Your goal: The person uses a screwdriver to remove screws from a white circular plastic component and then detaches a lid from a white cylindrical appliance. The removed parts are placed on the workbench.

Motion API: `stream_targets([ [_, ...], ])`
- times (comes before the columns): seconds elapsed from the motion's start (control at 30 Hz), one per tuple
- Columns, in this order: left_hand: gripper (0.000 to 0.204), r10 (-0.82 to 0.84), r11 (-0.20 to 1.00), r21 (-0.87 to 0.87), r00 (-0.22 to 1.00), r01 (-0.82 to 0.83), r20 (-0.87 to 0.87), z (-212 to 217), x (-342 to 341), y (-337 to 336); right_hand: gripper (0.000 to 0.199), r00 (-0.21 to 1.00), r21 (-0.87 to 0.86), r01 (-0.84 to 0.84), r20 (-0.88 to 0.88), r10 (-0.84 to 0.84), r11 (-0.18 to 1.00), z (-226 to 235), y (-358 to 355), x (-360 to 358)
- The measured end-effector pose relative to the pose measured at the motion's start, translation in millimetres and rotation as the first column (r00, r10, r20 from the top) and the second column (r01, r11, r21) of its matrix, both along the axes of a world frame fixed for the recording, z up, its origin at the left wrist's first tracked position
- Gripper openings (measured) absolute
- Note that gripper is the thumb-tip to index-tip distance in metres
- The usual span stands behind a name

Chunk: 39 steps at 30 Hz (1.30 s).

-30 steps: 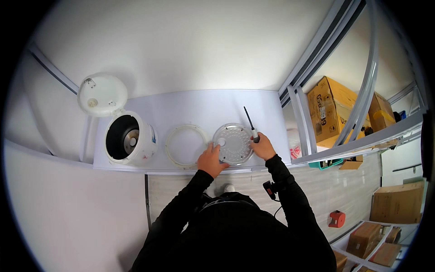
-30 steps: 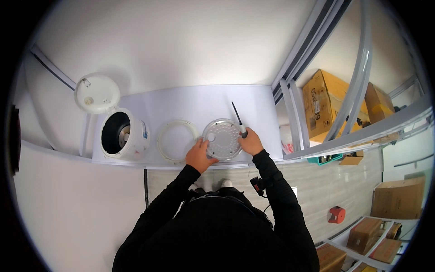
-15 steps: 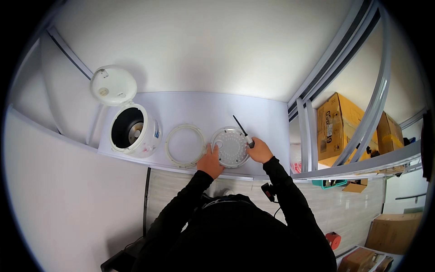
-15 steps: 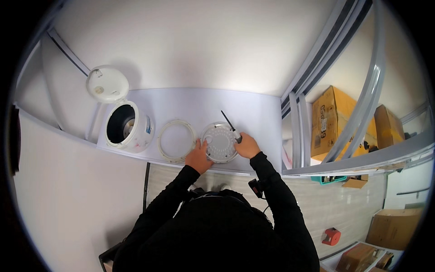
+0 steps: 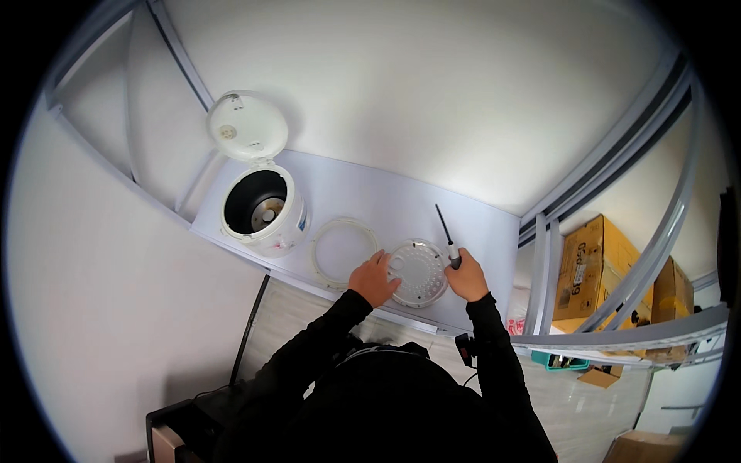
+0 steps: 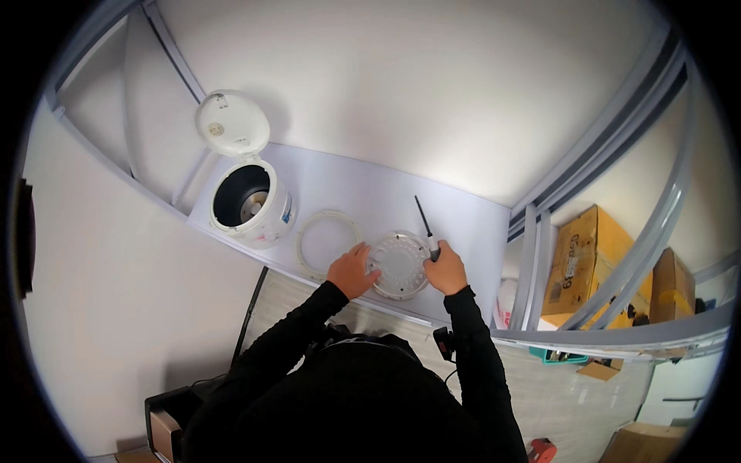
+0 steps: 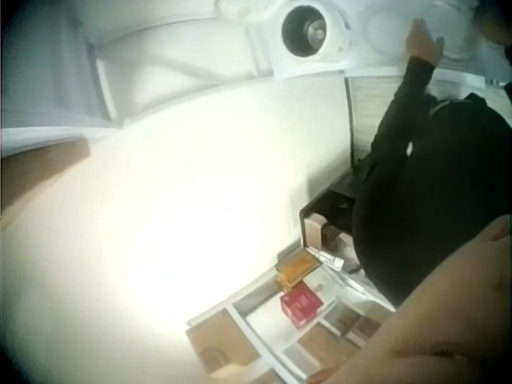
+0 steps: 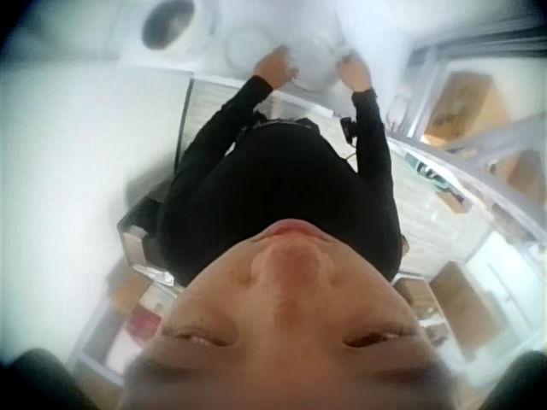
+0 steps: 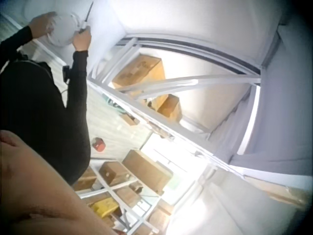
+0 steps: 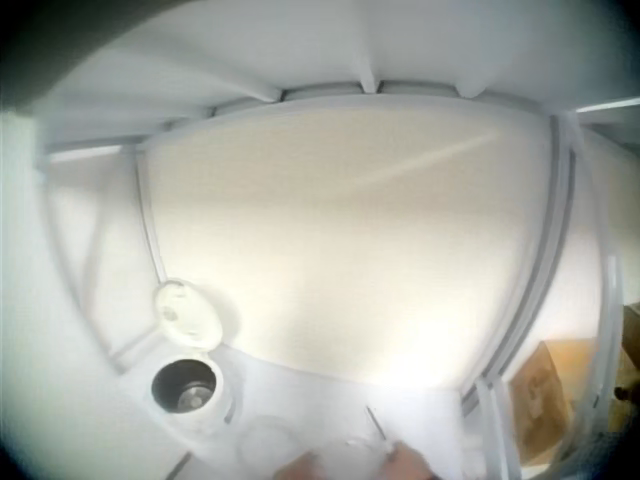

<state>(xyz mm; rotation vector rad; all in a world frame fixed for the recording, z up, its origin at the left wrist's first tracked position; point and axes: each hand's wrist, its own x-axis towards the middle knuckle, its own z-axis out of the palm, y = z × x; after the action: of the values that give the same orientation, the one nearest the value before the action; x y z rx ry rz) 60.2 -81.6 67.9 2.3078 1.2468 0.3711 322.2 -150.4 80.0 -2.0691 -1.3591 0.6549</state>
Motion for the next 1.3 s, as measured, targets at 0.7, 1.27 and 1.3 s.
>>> stream_targets([
  [0.7,0.028,-0.127,0.980,0.197,0.873,0.036,0.471,130,-221,180,0.050,0.897,0.488,-0.021,-0.377,0.232,0.873,141,115,-284],
  [1.27,0.038,0.081,0.805,-0.412,0.610,0.427,0.789,82,-268,280,0.045,0.946,0.506,0.186,-0.323,-0.016,0.842,106,186,-435],
  [1.3,0.038,0.080,0.799,-0.415,0.606,0.435,0.791,84,-269,281,0.045,0.946,0.505,0.191,-0.324,-0.020,0.842,103,188,-438],
])
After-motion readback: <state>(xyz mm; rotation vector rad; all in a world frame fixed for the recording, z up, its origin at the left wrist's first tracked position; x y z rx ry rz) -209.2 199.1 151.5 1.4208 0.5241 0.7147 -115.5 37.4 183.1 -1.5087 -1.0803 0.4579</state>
